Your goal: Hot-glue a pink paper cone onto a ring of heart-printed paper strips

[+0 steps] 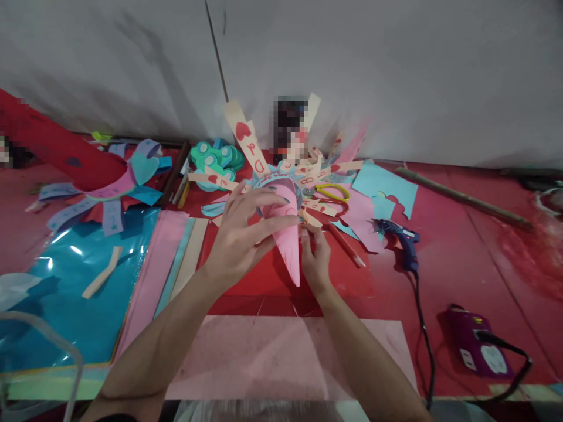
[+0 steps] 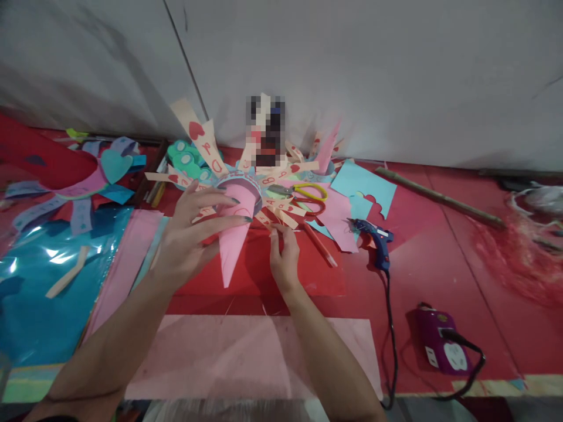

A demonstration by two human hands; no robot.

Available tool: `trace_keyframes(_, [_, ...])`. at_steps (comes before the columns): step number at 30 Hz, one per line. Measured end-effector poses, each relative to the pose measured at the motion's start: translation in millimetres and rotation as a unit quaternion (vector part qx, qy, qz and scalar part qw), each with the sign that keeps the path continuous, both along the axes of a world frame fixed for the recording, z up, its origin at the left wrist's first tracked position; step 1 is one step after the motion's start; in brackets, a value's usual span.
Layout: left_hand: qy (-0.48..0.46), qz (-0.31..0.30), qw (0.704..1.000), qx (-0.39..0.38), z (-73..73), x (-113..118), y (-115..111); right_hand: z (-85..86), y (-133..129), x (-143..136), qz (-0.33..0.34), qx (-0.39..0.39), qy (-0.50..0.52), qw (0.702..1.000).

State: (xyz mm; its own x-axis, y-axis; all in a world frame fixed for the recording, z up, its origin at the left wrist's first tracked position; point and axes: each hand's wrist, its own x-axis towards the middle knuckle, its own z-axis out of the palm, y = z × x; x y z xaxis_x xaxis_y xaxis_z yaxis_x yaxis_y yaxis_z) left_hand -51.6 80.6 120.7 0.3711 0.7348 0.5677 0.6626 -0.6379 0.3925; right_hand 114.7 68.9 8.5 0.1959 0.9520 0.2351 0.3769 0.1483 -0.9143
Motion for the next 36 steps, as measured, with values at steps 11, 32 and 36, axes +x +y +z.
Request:
trace_keyframes(11, [-0.107,0.08,0.991,-0.011,2.7,-6,1,-3.4,1,1,0.0,0.019,-0.003,1.0])
trace_keyframes(32, [-0.046,0.166,0.968,-0.181,-23.2,-2,20,-0.4,-2,3,-0.016,-0.087,0.031,0.996])
trace_keyframes(36, [-0.058,0.1,0.971,-0.21,-26.3,-5,21,-1.7,0,4,0.011,-0.122,0.044,0.991])
